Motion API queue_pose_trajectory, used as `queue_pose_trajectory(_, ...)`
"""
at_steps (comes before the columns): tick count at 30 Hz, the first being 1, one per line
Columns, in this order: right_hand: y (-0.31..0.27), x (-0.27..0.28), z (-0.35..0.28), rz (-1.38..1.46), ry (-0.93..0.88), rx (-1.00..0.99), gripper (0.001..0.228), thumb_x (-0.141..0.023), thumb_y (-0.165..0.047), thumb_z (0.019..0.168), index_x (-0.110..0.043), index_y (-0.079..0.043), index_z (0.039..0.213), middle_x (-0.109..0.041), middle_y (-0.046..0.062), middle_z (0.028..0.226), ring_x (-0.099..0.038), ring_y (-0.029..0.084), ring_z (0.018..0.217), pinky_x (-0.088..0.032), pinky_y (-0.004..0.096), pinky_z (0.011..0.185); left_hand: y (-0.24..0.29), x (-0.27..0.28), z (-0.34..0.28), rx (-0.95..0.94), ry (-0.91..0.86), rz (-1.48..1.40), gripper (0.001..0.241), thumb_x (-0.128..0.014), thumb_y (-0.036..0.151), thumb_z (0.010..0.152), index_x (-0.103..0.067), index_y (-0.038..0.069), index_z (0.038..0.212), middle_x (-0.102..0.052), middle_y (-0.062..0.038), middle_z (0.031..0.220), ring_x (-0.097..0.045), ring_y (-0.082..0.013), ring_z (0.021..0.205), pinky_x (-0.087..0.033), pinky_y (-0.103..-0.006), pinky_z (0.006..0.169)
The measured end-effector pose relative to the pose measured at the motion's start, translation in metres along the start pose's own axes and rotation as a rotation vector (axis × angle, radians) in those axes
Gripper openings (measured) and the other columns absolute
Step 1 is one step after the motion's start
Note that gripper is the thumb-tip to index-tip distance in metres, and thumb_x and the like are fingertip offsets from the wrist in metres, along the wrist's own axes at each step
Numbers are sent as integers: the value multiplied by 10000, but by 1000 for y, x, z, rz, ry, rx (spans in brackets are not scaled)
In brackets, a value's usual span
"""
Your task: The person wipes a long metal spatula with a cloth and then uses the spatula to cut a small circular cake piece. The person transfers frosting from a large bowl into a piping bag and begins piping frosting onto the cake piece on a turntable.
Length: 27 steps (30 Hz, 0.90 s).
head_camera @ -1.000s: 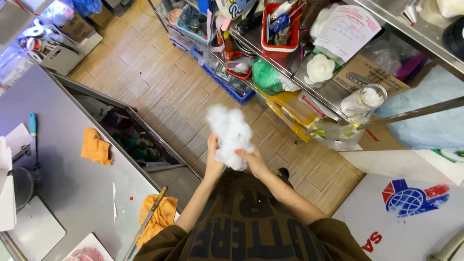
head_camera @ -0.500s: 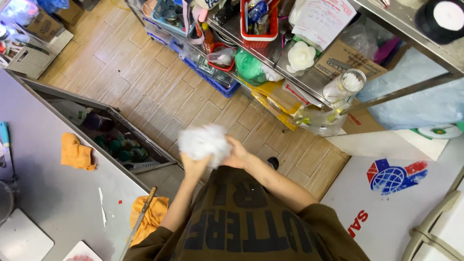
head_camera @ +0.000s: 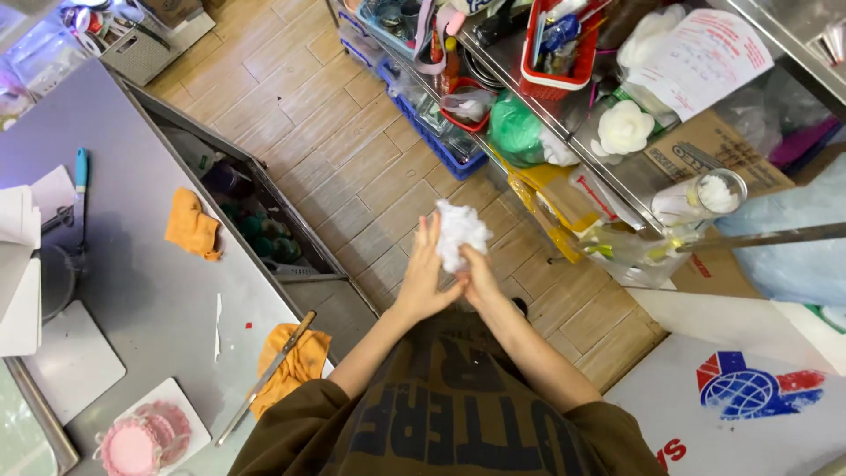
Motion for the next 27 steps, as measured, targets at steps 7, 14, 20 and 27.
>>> queue_pose_trajectory(7, -129, 32, -7, 64, 27, 431, 557, -540, -102, 964, -422, -93, 1508, -565, 58, 1474, -594, 189, 1318, -504, 366, 1116, 10, -6, -5, 134, 158, -232, 772, -775, 97, 859, -393, 52, 1529, -136, -278, 1722, -347, -439, 1550, -396, -475, 1210)
queue_pose_trajectory(14, -395, 179, -45, -499, 597, 1234, 985, -790, -41, 972, -85, 15, 1658, -339, 226, 1681, -437, 313, 1521, -324, 407, 1308, 10, -17, 22, 235, 80, -311, 746, -768, 104, 852, -401, 43, 1499, -215, -223, 1703, -473, -358, 1459, -462, -434, 1132)
queue_pose_trajectory(20, -536, 202, -32, -1272, 1216, 1164, 1000, -932, -267, 903, -255, 28, 1577, -274, 294, 1630, -291, 434, 1505, -156, 541, 1251, 27, -35, 53, 169, 34, -220, 584, -773, 77, 837, -556, 40, 1378, -287, -194, 1676, -455, -395, 1442, -442, -461, 1123)
queue_pose_trajectory(27, -458, 115, -54, -1343, 874, 1023, 673, -833, -369, 928, -574, -69, 1472, -513, 228, 1543, -449, 349, 1458, -348, 478, 1225, 34, -43, 53, 247, -2, -248, 463, -736, 104, 874, -587, 70, 1311, -320, -160, 1662, -569, -312, 1353, -488, -411, 1077)
Point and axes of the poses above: each hand's wrist, its own z-axis towards the middle knuckle, its own x-axis out of the back of the hand, y = z × x, the point moved 5 cm from there along z, towards the middle knuckle
